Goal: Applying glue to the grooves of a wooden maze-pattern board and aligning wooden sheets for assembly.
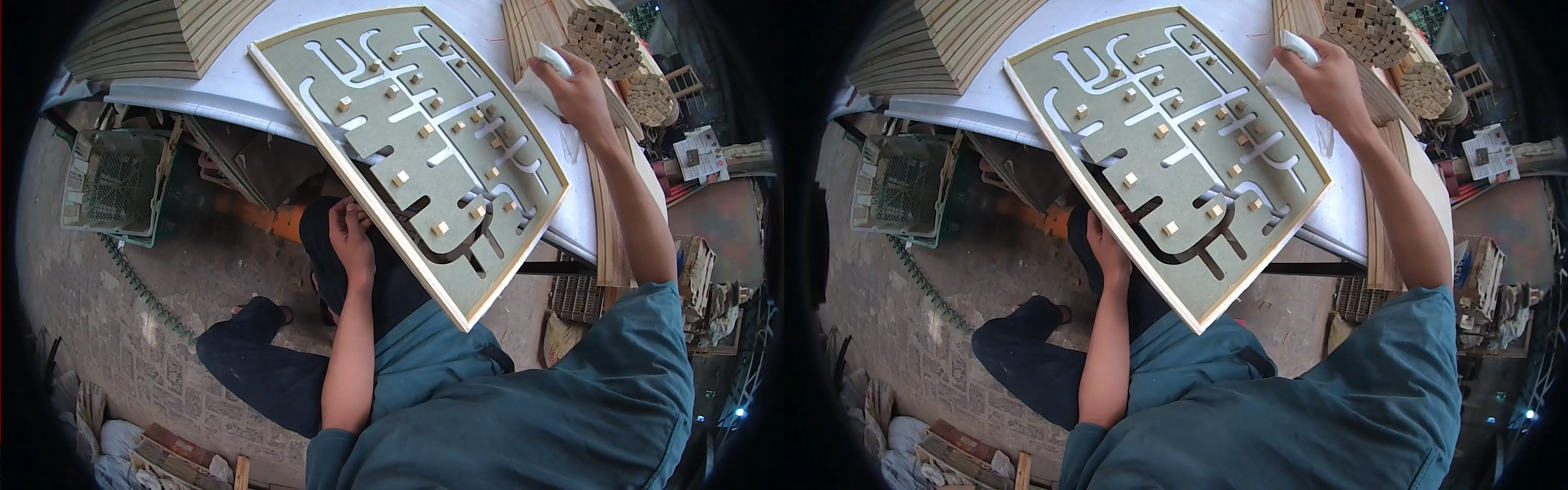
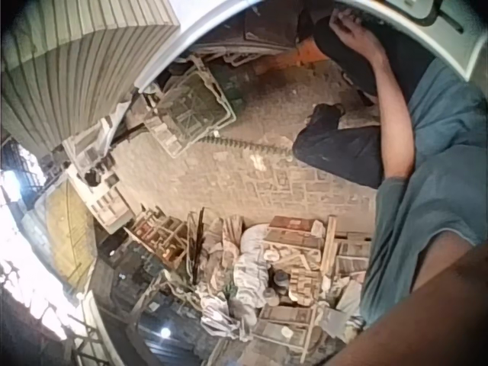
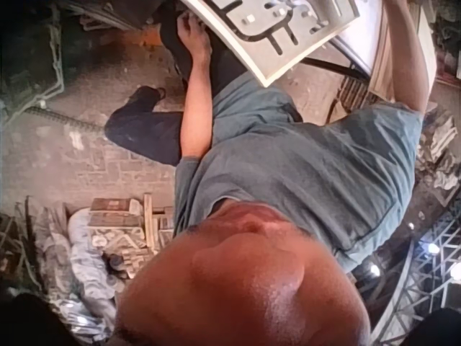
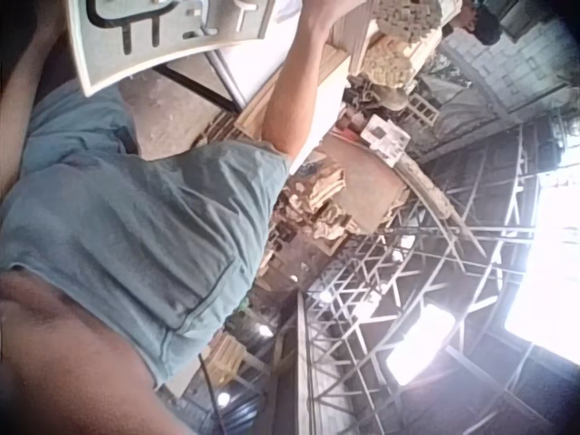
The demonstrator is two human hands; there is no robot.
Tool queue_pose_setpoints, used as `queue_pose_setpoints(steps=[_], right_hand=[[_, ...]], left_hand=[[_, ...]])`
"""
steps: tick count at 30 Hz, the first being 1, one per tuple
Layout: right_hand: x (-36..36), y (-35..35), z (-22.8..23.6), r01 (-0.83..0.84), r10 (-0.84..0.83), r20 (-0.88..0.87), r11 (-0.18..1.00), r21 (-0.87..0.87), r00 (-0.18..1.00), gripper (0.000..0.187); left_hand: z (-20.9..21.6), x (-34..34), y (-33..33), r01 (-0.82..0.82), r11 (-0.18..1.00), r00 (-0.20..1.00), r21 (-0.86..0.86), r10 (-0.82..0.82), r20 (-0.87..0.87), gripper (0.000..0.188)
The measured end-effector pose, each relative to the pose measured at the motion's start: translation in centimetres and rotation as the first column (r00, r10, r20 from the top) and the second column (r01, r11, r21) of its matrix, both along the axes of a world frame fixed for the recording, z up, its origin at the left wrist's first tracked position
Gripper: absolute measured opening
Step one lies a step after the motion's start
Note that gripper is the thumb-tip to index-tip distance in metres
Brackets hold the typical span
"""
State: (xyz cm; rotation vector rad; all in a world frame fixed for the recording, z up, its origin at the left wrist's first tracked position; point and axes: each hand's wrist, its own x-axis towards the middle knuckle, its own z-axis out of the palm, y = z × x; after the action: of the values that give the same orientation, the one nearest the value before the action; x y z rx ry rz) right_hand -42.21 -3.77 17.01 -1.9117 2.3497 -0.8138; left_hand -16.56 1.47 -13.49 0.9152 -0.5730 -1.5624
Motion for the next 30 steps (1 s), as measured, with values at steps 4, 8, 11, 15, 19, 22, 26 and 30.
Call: queue_pose_setpoints(steps=[4, 8, 11, 15, 19, 22, 26, 30], right_hand=[[3.3, 0.6, 0.3, -0.027, 0.027, 0.001, 0.999, 0.02, 1.0, 0.035], [4.2, 0.4, -0.8, -0.05, 0.055, -0.054, 0.995, 0.088, 0.997, 0.036], [4.5, 0.3, -1.4, -0.041, 0.049, -0.05, 0.988, 0.15, 0.998, 0.038], [4.6, 0.1, -1.9, -0.077, 0.087, -0.079, 0.989, 0.129, 0.993, 0.036], [4.6, 0.0, -2.2, -0.062, 0.075, -0.093, 0.988, 0.141, 0.993, 0.037], [4.4, -0.1, -2.3, -0.038, 0.051, -0.087, 0.99, 0.139, 0.995, 0.038], [4.6, -0.1, -2.2, -0.04, 0.056, -0.098, 0.987, 0.155, 0.994, 0.04], [3.7, 0.1, -2.0, -0.058, 0.071, -0.136, 0.993, 0.1, 0.988, 0.04]], left_hand=[[-0.3, 0.1, 0.0, -0.004, 1.0, 1.0, -0.018, 0.004, -0.031, 0.02], [0.2, 0.1, 0.0, -0.001, 1.0, 1.0, 0.005, 0.001, 0.005, 0.02], [0.4, 0.2, 0.0, -0.006, 1.0, 1.0, 0.02, 0.006, 0.002, 0.02], [0.3, 0.2, 0.0, -0.001, 1.0, 1.0, 0.002, 0.001, -0.007, 0.021], [0.2, 0.2, 0.0, 0.01, 1.0, 1.0, 0.001, -0.01, 0.003, 0.021], [0.3, 0.2, 0.0, 0.004, 1.0, 1.0, -0.002, -0.004, 0.0, 0.021], [0.4, 0.2, 0.0, -0.004, 1.0, 1.0, -0.004, 0.004, -0.011, 0.021], [0.7, 0.0, -0.1, -0.004, 1.0, 1.0, -0.009, 0.004, -0.012, 0.021]])
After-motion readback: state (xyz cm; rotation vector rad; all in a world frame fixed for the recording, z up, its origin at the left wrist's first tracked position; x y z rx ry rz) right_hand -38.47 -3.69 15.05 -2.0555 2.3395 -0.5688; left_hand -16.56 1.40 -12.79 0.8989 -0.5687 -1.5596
